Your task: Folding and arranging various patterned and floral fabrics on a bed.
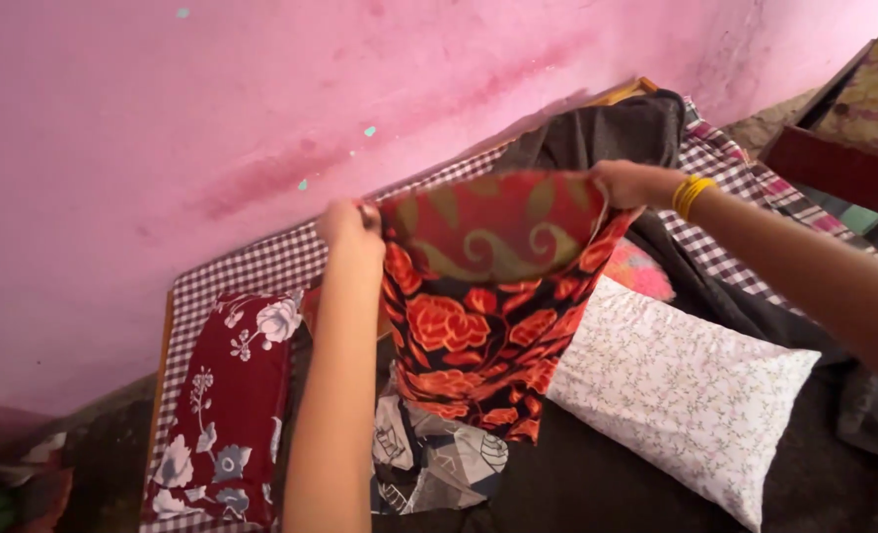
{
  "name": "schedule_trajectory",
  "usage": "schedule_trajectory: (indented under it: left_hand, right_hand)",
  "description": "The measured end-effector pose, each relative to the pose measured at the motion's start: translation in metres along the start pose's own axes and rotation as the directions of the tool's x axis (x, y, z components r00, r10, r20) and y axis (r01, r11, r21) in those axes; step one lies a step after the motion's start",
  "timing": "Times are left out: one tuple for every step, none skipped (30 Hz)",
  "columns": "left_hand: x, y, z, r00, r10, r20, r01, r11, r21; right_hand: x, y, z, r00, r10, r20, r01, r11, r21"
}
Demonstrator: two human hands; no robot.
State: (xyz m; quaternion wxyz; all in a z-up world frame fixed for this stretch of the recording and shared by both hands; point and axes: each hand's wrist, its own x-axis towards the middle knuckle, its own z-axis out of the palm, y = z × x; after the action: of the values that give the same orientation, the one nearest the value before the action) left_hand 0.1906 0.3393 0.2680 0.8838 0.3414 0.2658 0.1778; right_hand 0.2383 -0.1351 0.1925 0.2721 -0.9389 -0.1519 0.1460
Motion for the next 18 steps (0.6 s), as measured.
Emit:
schedule_trajectory:
  left_hand:
    - [0.014, -0.018, -0.024, 0.995, -0.046, -0.088, 0.045, 0.999, -0.010]
    - [0.035, -0.044, -0.054, 0.995, -0.049, -0.091, 0.049, 0.999, -0.011]
    - [0.058, -0.068, -0.084, 0.973, -0.187, -0.139, 0.167, 0.976, -0.143]
    - [0.080, -0.091, -0.113, 0.931, -0.325, -0.166, 0.273, 0.921, -0.277]
    - [0.069, -0.101, -0.119, 0.930, -0.326, -0.170, 0.272, 0.921, -0.279]
    - [0.057, -0.112, -0.125, 0.937, -0.298, -0.181, 0.283, 0.954, -0.101]
    - [0.046, -0.123, -0.128, 0.945, -0.270, -0.184, 0.288, 0.954, 0.078]
    - [0.032, -0.115, -0.118, 0.944, -0.272, -0.186, 0.289, 0.954, 0.076]
    - [0.015, -0.107, -0.111, 0.954, -0.257, -0.154, 0.279, 0.950, 0.140]
    - [-0.002, -0.099, -0.104, 0.962, -0.245, -0.121, 0.266, 0.942, 0.204]
    - [0.001, -0.100, -0.109, 0.961, -0.247, -0.126, 0.269, 0.941, 0.204]
    - [0.004, -0.100, -0.114, 0.963, -0.253, -0.093, 0.267, 0.942, 0.202]
    - [0.007, -0.102, -0.117, 0.964, -0.258, -0.058, 0.264, 0.944, 0.199]
    - [-0.005, -0.104, -0.116, 0.964, -0.260, -0.062, 0.268, 0.943, 0.198]
    - [-0.014, -0.103, -0.112, 0.967, -0.253, -0.024, 0.253, 0.951, 0.177]
    - [-0.024, -0.102, -0.108, 0.969, -0.245, 0.013, 0.240, 0.958, 0.156]
    - [-0.035, -0.100, -0.100, 0.970, -0.244, 0.011, 0.240, 0.958, 0.156]
    - [-0.046, -0.097, -0.092, 0.976, -0.219, 0.009, 0.214, 0.960, 0.179]
  right_hand:
    - [0.005, 0.007, 0.014, 1.000, -0.013, 0.021, 0.012, 1.000, 0.019]
    - [-0.011, -0.006, 0.022, 1.000, -0.010, 0.024, 0.009, 1.000, 0.018]
    - [-0.024, -0.020, 0.029, 0.995, 0.038, 0.089, -0.040, 0.999, 0.024]
    - [-0.036, -0.034, 0.036, 0.985, 0.085, 0.153, -0.090, 0.996, 0.027]
    - [-0.048, -0.041, 0.044, 0.984, 0.085, 0.157, -0.090, 0.996, 0.026]
    - [-0.059, -0.048, 0.052, 0.980, 0.114, 0.164, -0.110, 0.993, -0.030]
    - [-0.070, -0.054, 0.058, 0.975, 0.144, 0.167, -0.131, 0.987, -0.089]
    - [-0.064, -0.046, 0.060, 0.975, 0.145, 0.169, -0.131, 0.987, -0.091]
    - [-0.062, -0.038, 0.066, 0.982, 0.096, 0.162, -0.068, 0.983, -0.173]
    - [-0.059, -0.029, 0.071, 0.986, 0.046, 0.159, -0.004, 0.967, -0.253]
    - [-0.062, -0.035, 0.072, 0.985, 0.047, 0.165, -0.004, 0.968, -0.252]
    - [-0.065, -0.040, 0.072, 0.980, -0.028, 0.198, 0.078, 0.966, -0.248]
    - [-0.067, -0.045, 0.071, 0.968, -0.102, 0.230, 0.158, 0.957, -0.242]
    - [-0.079, -0.067, 0.069, 0.967, -0.101, 0.234, 0.158, 0.958, -0.241]
    - [-0.089, -0.091, 0.065, 0.963, -0.123, 0.239, 0.175, 0.962, -0.210]
    - [-0.099, -0.115, 0.061, 0.959, -0.146, 0.243, 0.192, 0.965, -0.180]
    - [-0.104, -0.123, 0.068, 0.958, -0.147, 0.245, 0.193, 0.965, -0.179]
    - [-0.110, -0.131, 0.075, 0.971, -0.163, 0.177, 0.201, 0.953, -0.225]
